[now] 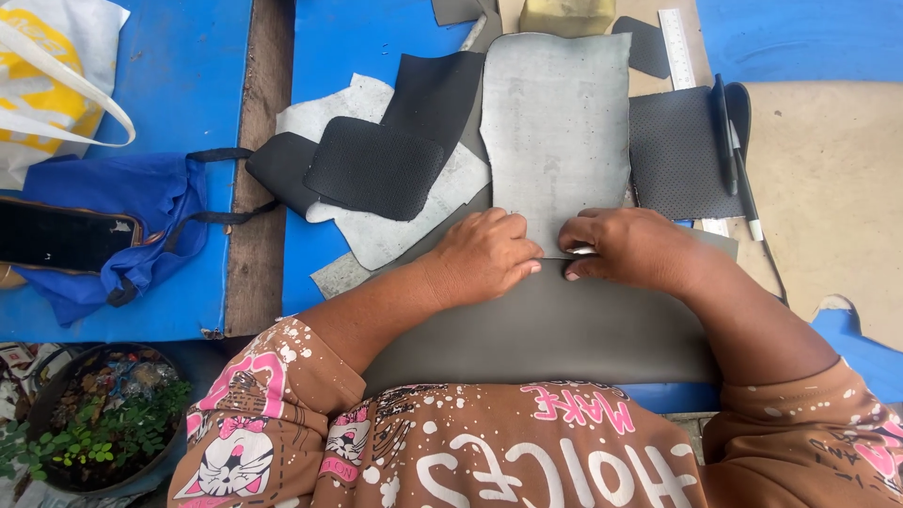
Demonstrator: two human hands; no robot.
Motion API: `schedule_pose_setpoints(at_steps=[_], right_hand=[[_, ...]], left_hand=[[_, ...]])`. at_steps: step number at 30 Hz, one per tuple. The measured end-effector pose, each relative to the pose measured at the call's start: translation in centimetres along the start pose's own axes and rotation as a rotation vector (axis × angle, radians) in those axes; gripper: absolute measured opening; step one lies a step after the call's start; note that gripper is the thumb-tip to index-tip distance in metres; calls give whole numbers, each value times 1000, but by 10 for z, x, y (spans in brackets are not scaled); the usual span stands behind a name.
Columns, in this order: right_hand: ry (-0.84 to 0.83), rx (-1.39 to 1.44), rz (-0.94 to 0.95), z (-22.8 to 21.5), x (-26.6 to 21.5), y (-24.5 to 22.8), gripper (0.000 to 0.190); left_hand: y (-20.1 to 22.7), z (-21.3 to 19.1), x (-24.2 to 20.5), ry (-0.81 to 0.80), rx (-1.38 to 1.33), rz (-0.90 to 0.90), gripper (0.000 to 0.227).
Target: Applying glue to a leather strip and folding the edges to create a finished seam.
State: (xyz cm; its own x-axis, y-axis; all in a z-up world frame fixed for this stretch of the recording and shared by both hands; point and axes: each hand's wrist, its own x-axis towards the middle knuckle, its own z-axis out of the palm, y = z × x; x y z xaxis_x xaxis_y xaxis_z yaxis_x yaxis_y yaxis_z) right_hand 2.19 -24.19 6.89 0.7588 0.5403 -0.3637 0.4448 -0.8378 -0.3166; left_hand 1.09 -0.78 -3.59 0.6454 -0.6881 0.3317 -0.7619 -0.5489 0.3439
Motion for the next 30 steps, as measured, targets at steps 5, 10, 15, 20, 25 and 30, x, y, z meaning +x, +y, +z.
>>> schedule_pose_setpoints(at_steps=[5,10,15,20,25,30], right_hand=[[107,125,-77,1,3,13,23],[624,662,-274,17,14,26,19],[345,318,-79,11,4,32,35],[419,652,-300,20,17,10,26],[422,672,-362,36,27,-10,27],[428,610,-362,38,29,-18,25]], left_hand=[[-1,-13,2,-67,9,-120,19],[-4,-18,2,-69,-100,-150,16],[-8,-18,3,-139,-187,-179,20],[-7,-46,9,-200,-237,-198,57],[-6,-51,8,-238,-278,-200,75],[-6,-54,10,-233,-270,-172,72]])
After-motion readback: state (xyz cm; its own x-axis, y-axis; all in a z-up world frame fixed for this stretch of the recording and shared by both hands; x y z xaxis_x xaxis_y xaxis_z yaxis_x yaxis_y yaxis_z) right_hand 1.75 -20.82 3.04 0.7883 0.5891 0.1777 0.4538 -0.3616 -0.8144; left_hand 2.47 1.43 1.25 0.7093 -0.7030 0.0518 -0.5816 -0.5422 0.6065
